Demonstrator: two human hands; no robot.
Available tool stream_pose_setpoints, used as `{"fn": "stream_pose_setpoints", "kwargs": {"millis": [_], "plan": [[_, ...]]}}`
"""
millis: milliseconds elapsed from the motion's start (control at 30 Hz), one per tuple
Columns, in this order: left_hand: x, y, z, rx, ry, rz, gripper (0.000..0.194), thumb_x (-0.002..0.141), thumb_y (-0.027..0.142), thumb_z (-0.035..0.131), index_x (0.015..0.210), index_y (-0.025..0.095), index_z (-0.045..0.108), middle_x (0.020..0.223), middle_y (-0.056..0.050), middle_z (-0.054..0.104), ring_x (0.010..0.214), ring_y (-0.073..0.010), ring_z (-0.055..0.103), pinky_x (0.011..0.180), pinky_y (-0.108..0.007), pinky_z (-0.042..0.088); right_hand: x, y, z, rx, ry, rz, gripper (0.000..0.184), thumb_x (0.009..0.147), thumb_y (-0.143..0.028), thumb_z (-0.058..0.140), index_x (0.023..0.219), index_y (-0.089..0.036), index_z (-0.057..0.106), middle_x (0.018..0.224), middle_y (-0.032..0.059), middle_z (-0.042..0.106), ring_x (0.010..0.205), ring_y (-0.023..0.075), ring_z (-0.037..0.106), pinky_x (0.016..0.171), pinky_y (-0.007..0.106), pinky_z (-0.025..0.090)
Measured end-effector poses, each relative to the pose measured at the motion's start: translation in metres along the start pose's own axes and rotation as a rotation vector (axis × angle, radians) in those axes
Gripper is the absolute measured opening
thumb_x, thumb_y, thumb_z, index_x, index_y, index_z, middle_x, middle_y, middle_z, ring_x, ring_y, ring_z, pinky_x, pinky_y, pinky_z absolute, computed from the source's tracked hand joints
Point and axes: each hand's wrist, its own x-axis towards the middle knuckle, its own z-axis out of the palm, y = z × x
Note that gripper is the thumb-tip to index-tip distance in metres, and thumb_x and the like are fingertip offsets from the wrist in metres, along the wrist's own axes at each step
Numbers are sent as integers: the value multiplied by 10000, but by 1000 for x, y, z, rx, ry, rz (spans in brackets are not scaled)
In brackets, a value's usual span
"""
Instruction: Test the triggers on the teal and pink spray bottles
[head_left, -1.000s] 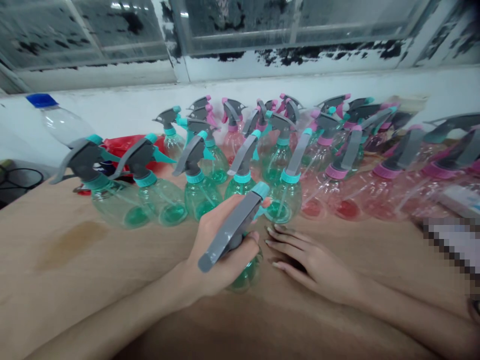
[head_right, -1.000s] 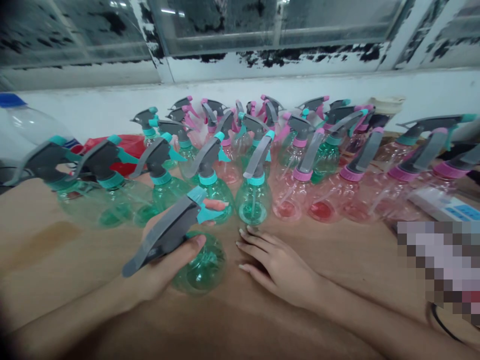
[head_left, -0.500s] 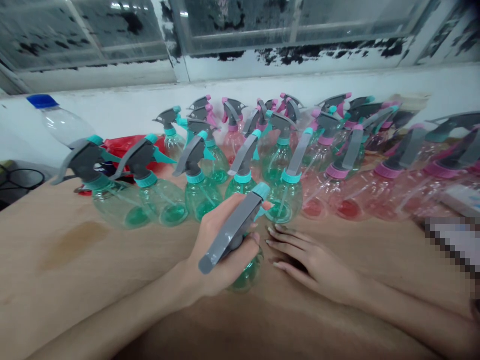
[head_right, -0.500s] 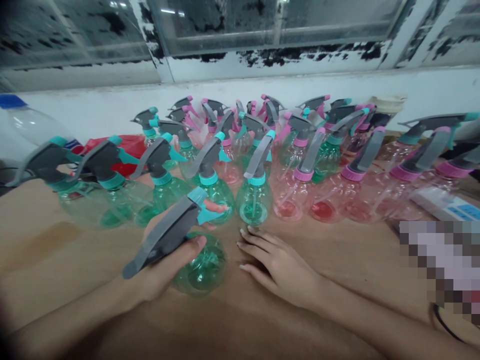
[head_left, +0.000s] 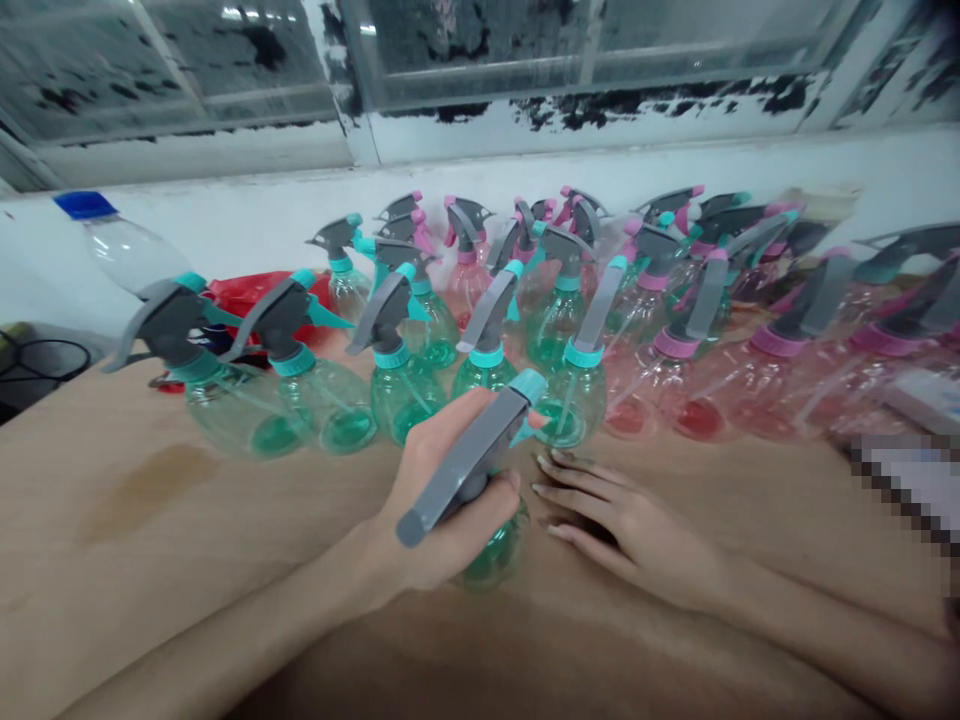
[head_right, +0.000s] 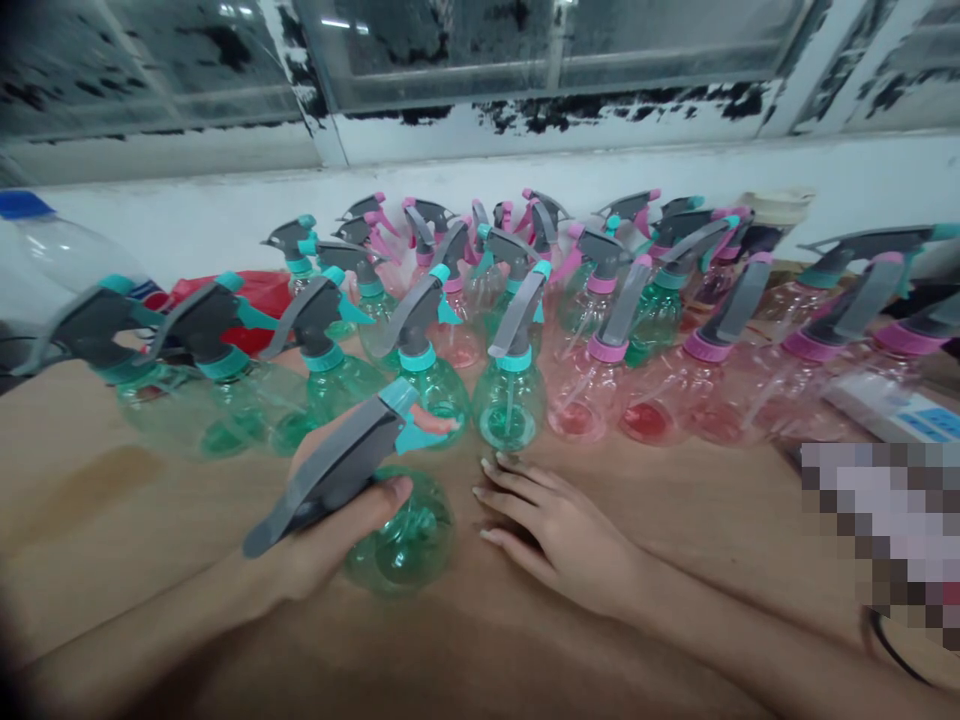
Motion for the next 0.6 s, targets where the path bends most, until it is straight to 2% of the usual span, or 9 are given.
{"fn": "stream_pose_setpoints", "kwargs": {"millis": [100,300,600], "plan": [[-2,0,2,27,27,13,300,715,178,505,973,269,628,792,5,589,612,-167,534,649,-318,519,0,0,0,6,-4,1,373,951,-308,532,1309,-220,590,1403,85,562,1352,252,447,1093,481,425],[-4,-3,6,95,92,52,156,739,173,494,851,240,580,735,10,571,628,-168,549,604,-300,497,0,-1,0,13,19,-3,387,944,-303,542,1325,-245,579,1392,76,572,1346,257,454,1083,491,432],[-4,-3,5,77,80,28,118,743,190,505,837,249,542,734,14,574,623,-165,551,608,-299,496,0,-1,-1,0,-6,4,375,952,-313,528,1312,-223,588,1408,84,557,1355,252,442,1096,483,419]]}}
